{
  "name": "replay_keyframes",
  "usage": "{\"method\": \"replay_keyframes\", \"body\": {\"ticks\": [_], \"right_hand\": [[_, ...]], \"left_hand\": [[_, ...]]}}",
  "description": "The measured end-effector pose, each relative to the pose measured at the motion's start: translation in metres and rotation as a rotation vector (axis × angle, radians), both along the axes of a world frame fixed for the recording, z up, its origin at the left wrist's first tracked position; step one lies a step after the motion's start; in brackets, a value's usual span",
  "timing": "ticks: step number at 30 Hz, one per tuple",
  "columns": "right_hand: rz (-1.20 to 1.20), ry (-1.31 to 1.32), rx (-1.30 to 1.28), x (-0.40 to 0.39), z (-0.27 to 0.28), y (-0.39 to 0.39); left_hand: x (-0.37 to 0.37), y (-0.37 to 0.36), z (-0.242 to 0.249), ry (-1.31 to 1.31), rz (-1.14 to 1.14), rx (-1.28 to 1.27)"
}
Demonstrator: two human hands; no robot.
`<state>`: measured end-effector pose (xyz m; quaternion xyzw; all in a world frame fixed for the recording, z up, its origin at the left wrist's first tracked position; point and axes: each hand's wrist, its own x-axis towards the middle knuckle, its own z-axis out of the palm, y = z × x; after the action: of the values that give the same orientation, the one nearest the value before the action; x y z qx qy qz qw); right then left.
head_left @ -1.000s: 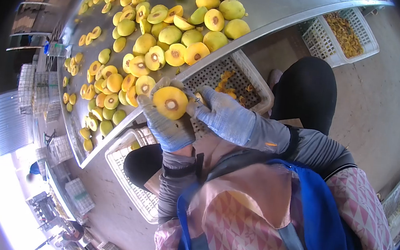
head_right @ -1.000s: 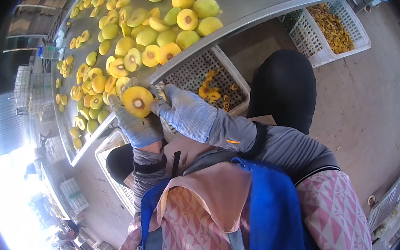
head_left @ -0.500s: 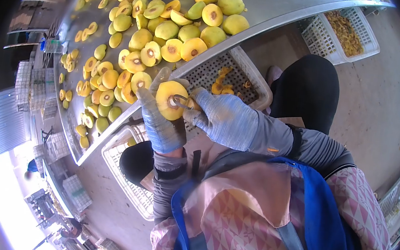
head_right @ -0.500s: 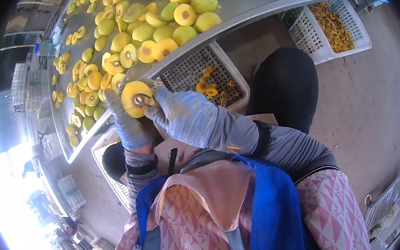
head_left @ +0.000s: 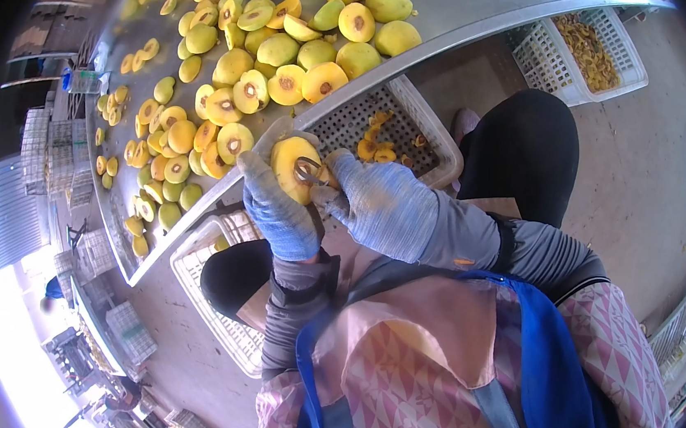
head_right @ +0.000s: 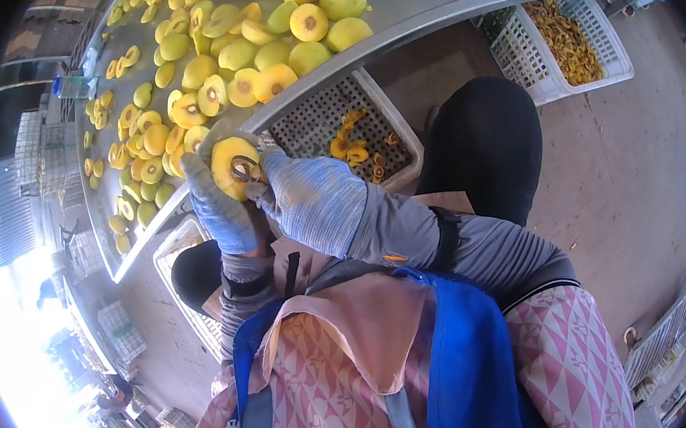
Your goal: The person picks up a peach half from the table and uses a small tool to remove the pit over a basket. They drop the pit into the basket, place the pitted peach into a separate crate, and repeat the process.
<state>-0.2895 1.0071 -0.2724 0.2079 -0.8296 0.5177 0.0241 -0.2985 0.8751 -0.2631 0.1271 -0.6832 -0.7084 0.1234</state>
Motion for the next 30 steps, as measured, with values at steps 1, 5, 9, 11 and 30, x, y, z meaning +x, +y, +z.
{"method": "replay_keyframes", "body": {"ticks": [1,5,9,11,30], "right_hand": [[0.015,0.021,0.029,-0.001,-0.001,0.001],[0.049,0.061,0.081,-0.001,-0.001,0.003],[0.048,0.053,-0.025,-0.001,-0.001,-0.001],[0.019,-0.048,-0.018,-0.001,0.004,0.0],[0.073,-0.057,0.079,-0.004,0.001,0.002]], "left_hand": [[0.0,-0.001,0.0,-0.016,-0.013,0.02],[-0.001,-0.01,-0.006,-0.033,-0.106,0.133],[0.0,-0.002,-0.002,-0.006,-0.095,0.283],[0.0,0.002,-0.006,0.058,0.002,0.231],[0.001,-0.005,-0.006,-0.021,-0.088,0.307]]}}
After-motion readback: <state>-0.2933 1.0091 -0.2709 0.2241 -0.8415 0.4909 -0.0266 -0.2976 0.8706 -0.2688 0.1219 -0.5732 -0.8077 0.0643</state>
